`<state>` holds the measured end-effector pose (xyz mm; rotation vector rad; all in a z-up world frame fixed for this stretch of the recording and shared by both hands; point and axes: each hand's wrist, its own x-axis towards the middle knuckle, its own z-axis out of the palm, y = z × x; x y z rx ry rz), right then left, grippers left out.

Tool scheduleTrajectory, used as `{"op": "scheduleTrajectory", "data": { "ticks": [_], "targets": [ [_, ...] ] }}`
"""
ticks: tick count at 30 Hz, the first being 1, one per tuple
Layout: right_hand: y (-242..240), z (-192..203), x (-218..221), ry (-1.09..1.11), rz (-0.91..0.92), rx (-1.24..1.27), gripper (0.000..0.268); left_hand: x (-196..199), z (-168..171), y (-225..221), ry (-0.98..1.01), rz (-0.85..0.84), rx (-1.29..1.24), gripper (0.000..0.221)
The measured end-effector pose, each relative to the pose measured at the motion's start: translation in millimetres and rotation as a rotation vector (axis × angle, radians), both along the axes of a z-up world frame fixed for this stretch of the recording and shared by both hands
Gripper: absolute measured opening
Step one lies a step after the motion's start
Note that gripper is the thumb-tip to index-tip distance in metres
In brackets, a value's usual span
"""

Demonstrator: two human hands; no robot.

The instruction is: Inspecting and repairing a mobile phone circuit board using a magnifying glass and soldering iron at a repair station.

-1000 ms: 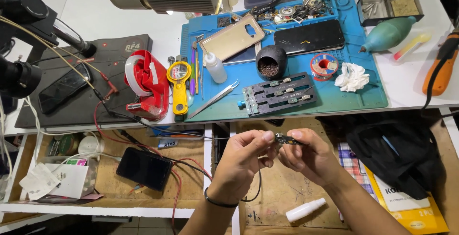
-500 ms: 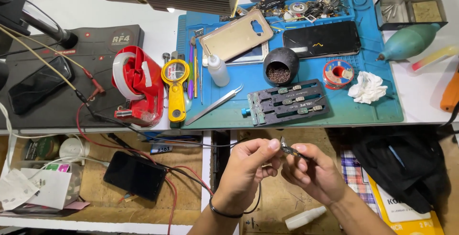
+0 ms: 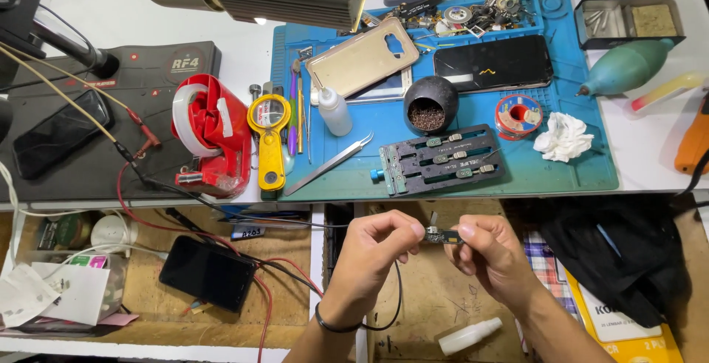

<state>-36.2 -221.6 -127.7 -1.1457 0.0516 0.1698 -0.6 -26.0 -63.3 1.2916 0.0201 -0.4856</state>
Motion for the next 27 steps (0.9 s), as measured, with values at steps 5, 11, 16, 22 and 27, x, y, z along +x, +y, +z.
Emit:
{"op": "scheduleTrajectory", "data": {
  "ticks": [5, 11, 16, 22, 27],
  "targets": [
    [-2.3, 3.7, -1.9, -0.091, 0.024, -0.167, 0.042, -3.2, 10.7, 4.0, -0.184, 0.018, 0.193, 0.020],
    [0.3, 27.8, -3.9, -0.260, 0.032, -0.405, 0.045, -13.7, 14.4, 4.7, -0.248, 0.056, 0.290, 0.017],
    [0.6, 26.2, -4.0, -0.290, 0.061, -0.382, 0.046, -22.2, 9.5, 6.2, -0.351, 0.101, 0.301, 0.014],
    [1.0, 31.9, -5.9, -0.331, 0.061, -0.333, 0.045, -28.4, 21.9, 7.4, -0.504, 0.099, 0.375, 0.017],
    [1.7, 31.3, -7.3, -0.339, 0.061, -0.324, 0.045, -30.8, 26.4, 6.8, -0.466, 0.094, 0.392, 0.016]
  ]
}}
